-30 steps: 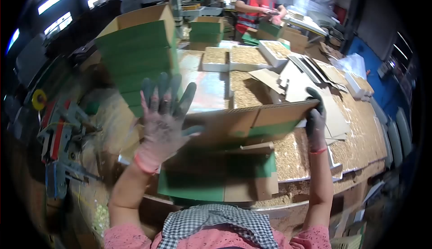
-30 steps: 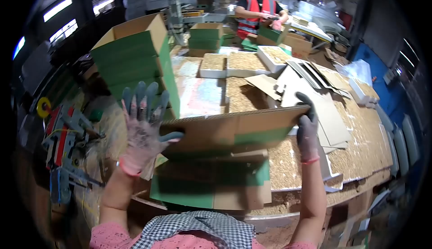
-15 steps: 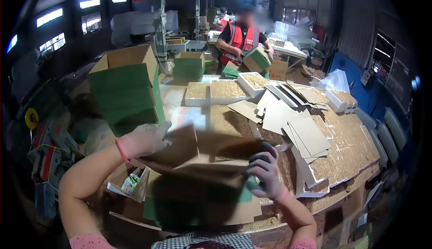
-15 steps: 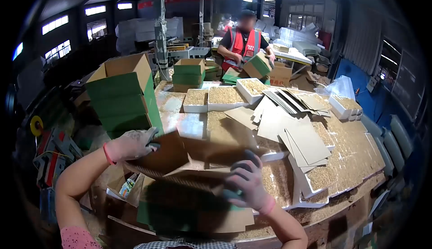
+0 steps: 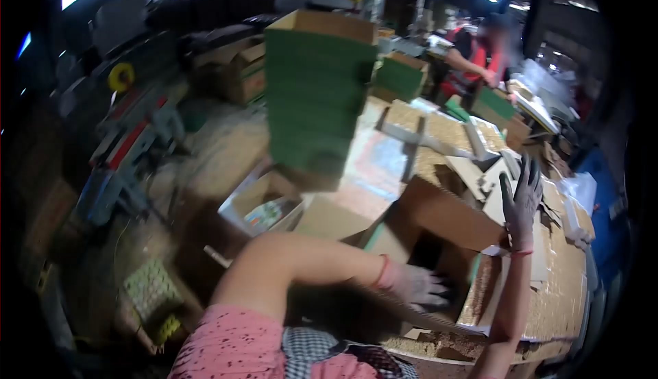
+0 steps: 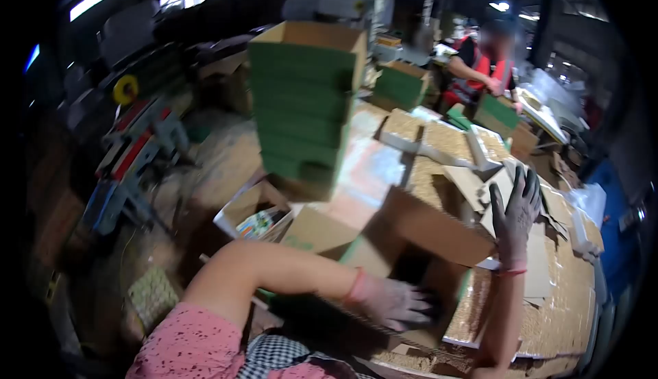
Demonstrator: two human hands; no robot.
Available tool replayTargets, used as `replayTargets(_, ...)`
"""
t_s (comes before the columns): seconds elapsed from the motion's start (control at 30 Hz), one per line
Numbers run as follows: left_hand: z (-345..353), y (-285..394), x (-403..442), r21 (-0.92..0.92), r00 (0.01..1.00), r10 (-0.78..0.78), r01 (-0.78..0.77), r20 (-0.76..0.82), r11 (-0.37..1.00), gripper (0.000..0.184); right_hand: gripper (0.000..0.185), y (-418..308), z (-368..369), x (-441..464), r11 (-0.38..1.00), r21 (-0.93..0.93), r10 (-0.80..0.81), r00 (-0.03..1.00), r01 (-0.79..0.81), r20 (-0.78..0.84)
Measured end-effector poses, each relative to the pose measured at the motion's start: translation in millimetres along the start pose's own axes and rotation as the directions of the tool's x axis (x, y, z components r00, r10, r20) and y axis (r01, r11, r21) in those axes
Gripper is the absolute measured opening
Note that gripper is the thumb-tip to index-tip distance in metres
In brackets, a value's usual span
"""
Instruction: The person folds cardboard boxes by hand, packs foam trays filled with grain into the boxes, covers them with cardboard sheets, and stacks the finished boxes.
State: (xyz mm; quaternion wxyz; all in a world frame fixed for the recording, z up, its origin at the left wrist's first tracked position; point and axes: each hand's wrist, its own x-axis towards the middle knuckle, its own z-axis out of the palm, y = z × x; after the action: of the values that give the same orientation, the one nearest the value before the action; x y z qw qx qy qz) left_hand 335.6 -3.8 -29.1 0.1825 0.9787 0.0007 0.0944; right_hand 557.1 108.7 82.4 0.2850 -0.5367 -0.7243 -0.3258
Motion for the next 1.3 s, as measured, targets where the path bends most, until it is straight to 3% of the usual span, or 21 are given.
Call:
replayTargets(0.07,-39,2,11,-0.297,0.97,-0.054,0.125,0.237,0.947,0.054,0.069,-9,4,-42,0.998,0.057,0.0,0.926,-0.023,0.378)
replayTargets(0.13,-54,5,3,-0.636,0.964,0.176,-0.008,0.201,0.771,0.058,0.067,-57,-29,-83,0.973,0.223,-0.096,0.763,-0.064,0.639)
replayTargets(0.23,-104,53,-12,-0.19,0.95,-0.159,0.214,0.268,0.958,0.083,0.067,-59,-20,-118,0.72,0.522,0.062,0.792,-0.457,0.607)
replayTargets(0.3,-105,16,-16,0.03,0.951,-0.292,0.296,-0.103,0.955,0.093,0.053,-89,-66,-102,0.616,0.786,-0.143,0.974,-0.051,0.176)
replayTargets(0.37,-79,-41,-59,0.113,0.843,-0.479,0.516,-0.244,0.849,0.096,0.05,-76,-43,-136,0.122,0.75,0.399,0.724,-0.65,0.563)
replayTargets(0.43,-73,-51,-82,0.217,0.773,-0.415,0.563,-0.481,0.797,0.095,0.044,-62,-34,-210,-0.146,0.622,0.118,0.611,-0.769,0.783)
replayTargets(0.47,-85,-45,-100,0.205,0.78,-0.405,0.547,-0.478,0.812,0.095,0.043,-79,-53,-232,0.193,0.624,-0.05,0.627,-0.757,0.777)
replayTargets(0.53,-97,-50,-137,0.154,0.789,-0.317,0.455,-0.526,0.877,0.09,0.044,-104,-98,-216,0.756,0.393,-0.276,0.289,-0.523,0.917)
replayTargets(0.57,-96,-57,-149,0.142,0.781,-0.224,0.369,-0.582,0.918,0.085,0.044,-93,-105,-209,0.679,0.387,-0.239,0.311,-0.624,0.92)
replayTargets(0.63,-90,-48,-160,0.048,0.617,-0.105,0.225,-0.78,0.973,0.068,0.043,-67,-110,-177,-0.28,0.545,0.049,0.556,-0.79,0.83)
replayTargets(0.67,-79,-29,-159,-0.412,0.558,-0.405,0.12,-0.724,0.903,0.06,0.043,-73,-120,-144,-0.508,0.614,0.185,0.619,-0.604,0.763)
replayTargets(0.73,-43,-38,-173,-0.896,0.479,-0.796,0.044,-0.37,0.442,0.046,0.046,-127,-142,-68,-0.405,0.646,0.375,0.527,-0.646,0.762)
replayTargets(0.77,-17,-46,-177,-0.735,0.498,-0.684,0.126,-0.534,0.666,0.049,0.051,-153,-144,-45,0.257,0.776,0.063,0.811,-0.576,0.582)
replayTargets(0.8,-14,-38,-179,-0.619,0.49,-0.665,0.284,-0.563,0.733,0.051,0.057,-175,-149,-34,0.747,0.653,-0.342,0.775,-0.12,0.532)
replayTargets(0.93,-63,38,-150,-0.808,0.088,-0.934,0.479,-0.345,0.344,0.059,0.04,-256,-96,-118,0.639,0.768,-0.624,0.617,0.048,0.48)
replayTargets(0.97,-51,31,-162,-0.816,0.13,-0.905,0.394,-0.406,0.422,0.061,0.037,-242,-97,-121,0.58,0.814,-0.64,0.639,0.035,0.428)
replayTargets(1.03,-48,35,-168,-0.827,0.2,-0.846,0.191,-0.494,0.528,0.066,0.034,-157,-121,-112,0.554,0.823,-0.211,0.936,-0.123,0.282)
replayTargets(1.07,-57,46,-163,-0.831,0.228,-0.821,0.077,-0.523,0.551,0.067,0.045,-105,-105,-156,0.758,0.621,0.094,0.975,-0.202,0.203)
replayTargets(1.13,-55,45,-153,-0.866,0.239,-0.836,-0.218,-0.494,0.449,0.069,0.069,-1,-75,-242,0.726,0.202,0.674,0.738,-0.657,-0.021)
replayTargets(1.17,-52,38,-156,-0.883,0.213,-0.859,-0.171,-0.466,0.436,0.068,0.08,29,-108,-215,0.262,0.594,0.952,0.304,-0.761,-0.03)
replayTargets(1.3,-41,10,-140,-0.895,0.223,-0.867,-0.078,-0.445,0.439,0.067,0.08,155,-54,-313,0.002,0.537,0.976,0.119,-0.844,0.184)
